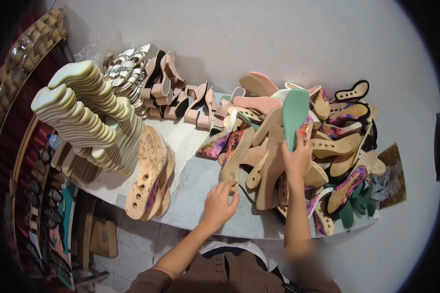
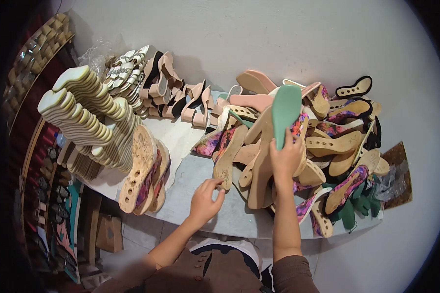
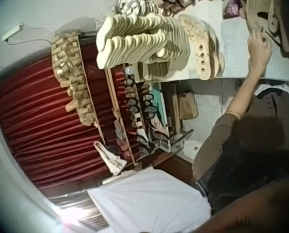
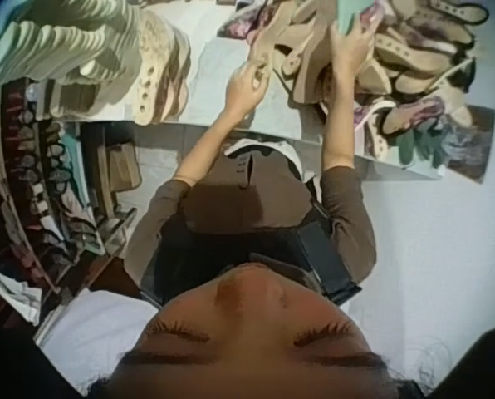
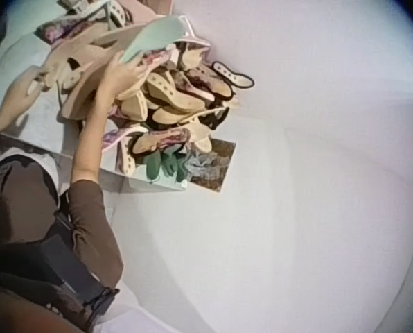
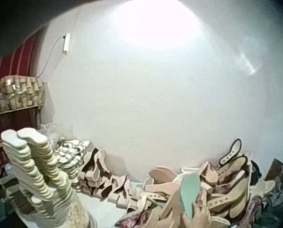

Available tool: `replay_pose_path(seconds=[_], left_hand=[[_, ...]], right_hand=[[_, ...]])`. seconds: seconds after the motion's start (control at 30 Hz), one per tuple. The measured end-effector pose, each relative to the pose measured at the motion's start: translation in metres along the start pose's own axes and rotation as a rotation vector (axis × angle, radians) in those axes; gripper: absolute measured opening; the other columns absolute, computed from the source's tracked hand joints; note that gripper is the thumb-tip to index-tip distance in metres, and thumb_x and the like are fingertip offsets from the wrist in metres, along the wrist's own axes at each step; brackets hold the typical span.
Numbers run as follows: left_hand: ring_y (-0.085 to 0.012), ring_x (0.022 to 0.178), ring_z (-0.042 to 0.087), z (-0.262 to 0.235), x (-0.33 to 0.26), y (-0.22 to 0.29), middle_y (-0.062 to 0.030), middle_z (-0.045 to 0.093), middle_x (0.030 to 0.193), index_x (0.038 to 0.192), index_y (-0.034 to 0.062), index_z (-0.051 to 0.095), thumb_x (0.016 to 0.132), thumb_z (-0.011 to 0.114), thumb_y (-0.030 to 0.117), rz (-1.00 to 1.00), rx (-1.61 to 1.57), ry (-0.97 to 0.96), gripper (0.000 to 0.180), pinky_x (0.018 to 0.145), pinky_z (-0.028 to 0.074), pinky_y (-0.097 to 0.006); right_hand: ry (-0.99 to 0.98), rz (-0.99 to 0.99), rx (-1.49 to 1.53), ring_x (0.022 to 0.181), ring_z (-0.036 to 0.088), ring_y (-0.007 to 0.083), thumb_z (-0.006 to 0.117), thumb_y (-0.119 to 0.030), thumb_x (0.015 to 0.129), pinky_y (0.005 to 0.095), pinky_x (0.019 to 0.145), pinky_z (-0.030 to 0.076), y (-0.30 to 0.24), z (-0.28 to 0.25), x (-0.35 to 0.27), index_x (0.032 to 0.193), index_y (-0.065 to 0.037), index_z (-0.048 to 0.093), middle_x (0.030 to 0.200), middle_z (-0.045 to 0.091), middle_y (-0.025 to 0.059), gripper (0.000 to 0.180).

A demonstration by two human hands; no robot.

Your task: Organize and inspect stacks of shoe soles and upper components on a workbench.

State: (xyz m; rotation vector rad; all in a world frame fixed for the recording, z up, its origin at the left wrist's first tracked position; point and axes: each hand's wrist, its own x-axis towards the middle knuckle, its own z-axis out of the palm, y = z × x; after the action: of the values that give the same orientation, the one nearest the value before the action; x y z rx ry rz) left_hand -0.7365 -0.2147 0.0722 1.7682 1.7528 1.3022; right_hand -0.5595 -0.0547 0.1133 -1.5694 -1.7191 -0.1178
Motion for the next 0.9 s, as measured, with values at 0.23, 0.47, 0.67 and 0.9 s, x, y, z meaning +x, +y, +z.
replay_pose_path(seconds=[0.23, 0.47, 0.67, 0.9], left_hand=[[-0.0365, 0.105, 0.047, 0.066, -0.001, -0.046, -0.0192, 0.044, 0.119, 0.120, 0.0017, 0.044, 0.076, 0.061, 0.017, -0.217, 0.231, 0.095, 0.050, 0.087, 0.040, -0.041], [-0.0414, 0.097, 0.056, 0.080, 0.016, -0.080, -0.0277, 0.056, 0.108, 0.128, -0.0039, 0.034, 0.082, 0.060, 0.029, -0.615, -0.002, -0.023, 0.062, 0.082, 0.046, -0.041], [-0.0216, 0.096, 0.060, 0.074, 0.000, -0.087, -0.0163, 0.061, 0.107, 0.123, -0.0052, 0.043, 0.089, 0.052, 0.014, -0.582, -0.549, 0.077, 0.040, 0.081, 0.047, -0.030], [-0.0146, 0.105, 0.053, 0.030, -0.061, -0.087, -0.0118, 0.054, 0.119, 0.130, -0.0046, 0.038, 0.092, 0.048, 0.009, -0.817, -0.876, -0.010, 0.042, 0.089, 0.042, -0.026]], right_hand=[[0.166, -0.256, -0.084, 0.105, 0.046, 0.0371, 0.059, -0.015, 0.078, 0.0490, 0.090, 0.037, 0.007, 0.000, 0.009, 0.117, -0.005, 0.053, 0.113, 0.049, 0.0202, 0.041], [-0.370, -0.348, 0.500, 0.104, 0.047, 0.0365, 0.059, -0.007, 0.074, 0.0424, 0.088, 0.039, -0.020, 0.014, -0.099, 0.106, -0.006, 0.059, 0.111, 0.049, 0.0195, 0.032], [-0.564, -0.167, 0.703, 0.103, 0.050, 0.0319, 0.056, -0.009, 0.082, 0.0370, 0.087, 0.043, -0.004, 0.033, -0.119, 0.115, -0.002, 0.052, 0.112, 0.046, 0.0180, 0.034], [-0.902, 0.107, 0.906, 0.115, 0.045, 0.0247, 0.052, -0.016, 0.091, 0.0370, 0.092, 0.042, -0.004, 0.071, -0.133, 0.142, -0.004, 0.009, 0.127, 0.036, 0.0203, 0.068]])
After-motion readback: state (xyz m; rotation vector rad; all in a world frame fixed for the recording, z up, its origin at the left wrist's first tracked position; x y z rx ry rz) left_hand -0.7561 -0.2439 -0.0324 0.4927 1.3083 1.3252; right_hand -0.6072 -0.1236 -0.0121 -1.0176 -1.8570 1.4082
